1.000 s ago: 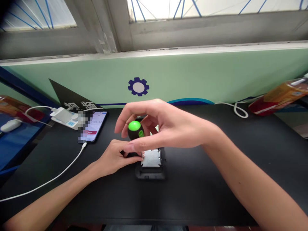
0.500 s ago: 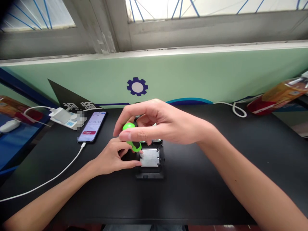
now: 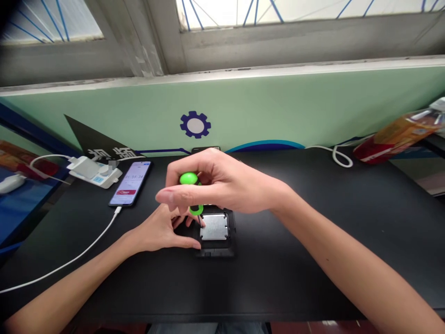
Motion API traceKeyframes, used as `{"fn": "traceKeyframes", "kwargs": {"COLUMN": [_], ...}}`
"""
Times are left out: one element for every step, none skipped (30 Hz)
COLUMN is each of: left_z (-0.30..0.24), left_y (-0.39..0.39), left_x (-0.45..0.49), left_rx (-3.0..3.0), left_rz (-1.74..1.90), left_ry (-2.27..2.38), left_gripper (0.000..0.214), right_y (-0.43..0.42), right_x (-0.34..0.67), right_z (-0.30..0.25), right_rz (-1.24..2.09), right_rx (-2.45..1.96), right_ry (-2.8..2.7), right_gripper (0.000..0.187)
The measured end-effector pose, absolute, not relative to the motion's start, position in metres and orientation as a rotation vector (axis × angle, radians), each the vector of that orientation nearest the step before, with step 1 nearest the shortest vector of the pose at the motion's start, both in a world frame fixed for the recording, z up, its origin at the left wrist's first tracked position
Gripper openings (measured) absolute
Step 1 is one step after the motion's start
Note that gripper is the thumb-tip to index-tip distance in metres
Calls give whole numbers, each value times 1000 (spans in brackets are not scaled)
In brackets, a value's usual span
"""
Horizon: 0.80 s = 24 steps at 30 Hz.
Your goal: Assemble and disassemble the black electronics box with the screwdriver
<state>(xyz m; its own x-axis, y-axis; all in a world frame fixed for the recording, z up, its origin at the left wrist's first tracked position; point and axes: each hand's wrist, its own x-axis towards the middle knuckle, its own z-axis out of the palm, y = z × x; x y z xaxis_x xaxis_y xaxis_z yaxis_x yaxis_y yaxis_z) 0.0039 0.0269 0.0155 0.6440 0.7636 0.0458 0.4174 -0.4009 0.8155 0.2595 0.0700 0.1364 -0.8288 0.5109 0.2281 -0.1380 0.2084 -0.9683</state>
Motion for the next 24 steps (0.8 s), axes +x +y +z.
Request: {"fn": "traceKeyframes", "kwargs": {"left_z": [17, 18, 18, 19, 19, 18, 18, 17, 16, 15, 15, 14, 14, 15, 16, 16, 17, 18, 18, 18, 17, 17, 17, 16], "left_y": [27, 27, 27, 27, 27, 27, 27, 27, 27, 27, 27, 27, 27, 27, 27, 28, 28, 28, 28, 28, 28, 28, 28, 28], "left_x": [4, 4, 5, 5, 5, 5, 4, 4, 3, 3, 3, 3, 2, 3, 3, 3, 3, 4, 4, 4, 4, 4, 3, 3], "left_rx": [2034, 2025, 2016, 2009, 2006, 2008, 2013, 2020, 2026, 2028, 2028, 2027, 2028, 2031, 2035, 2038, 2040, 2040, 2038, 2035, 2030, 2024, 2016, 2012], "left_rz": [526, 520, 515, 512, 513, 516, 518, 521, 524, 527, 528, 530, 532, 535, 537, 540, 542, 543, 545, 547, 547, 547, 545, 539], "left_ry": [927, 934, 939, 942, 941, 940, 940, 941, 941, 939, 935, 932, 928, 926, 925, 924, 922, 919, 917, 917, 918, 919, 920, 923], "left_gripper": [48, 48, 48, 47, 47, 47, 47, 47, 47, 47, 48, 48, 48, 47, 47, 47, 46, 46, 45, 44, 44, 44, 45, 47], "right_y": [70, 71, 71, 72, 72, 73, 74, 74, 75, 75, 76, 76, 75, 75, 74, 74, 73, 72, 72, 71, 72, 72, 72, 73], "right_x": [260, 262, 264, 267, 269, 272, 274, 275, 276, 277, 277, 277, 278, 278, 278, 278, 277, 277, 277, 276, 276, 275, 275, 275], "right_z": [137, 139, 140, 141, 142, 143, 144, 145, 145, 145, 145, 146, 146, 146, 146, 147, 147, 148, 148, 149, 148, 148, 147, 147], "right_rz": [1682, 1703, 1727, 1753, 1777, 1796, 1807, 1808, 1801, 1789, 1775, 1763, 1756, 1754, 1756, 1759, 1760, 1751, 1731, 1701, 1669, 1644, 1631, 1632], "right_rx": [-350, -355, -363, -369, -376, -381, -380, -380, -385, -389, -398, -401, -402, -409, -418, -438, -467, -499, -525, -533, -524, -504, -483, -466], "right_ry": [-1986, -1993, -2002, -2014, -2030, -2048, -2062, -2074, -2083, -2092, -2100, -2105, -2107, -2106, -2102, -2101, -2103, -2111, -2120, -2129, -2138, -2142, -2140, -2134], "right_gripper": [24, 26, 27, 28, 29, 29, 30, 30, 29, 29, 29, 29, 29, 29, 29, 28, 28, 26, 25, 25, 24, 24, 24, 24]}}
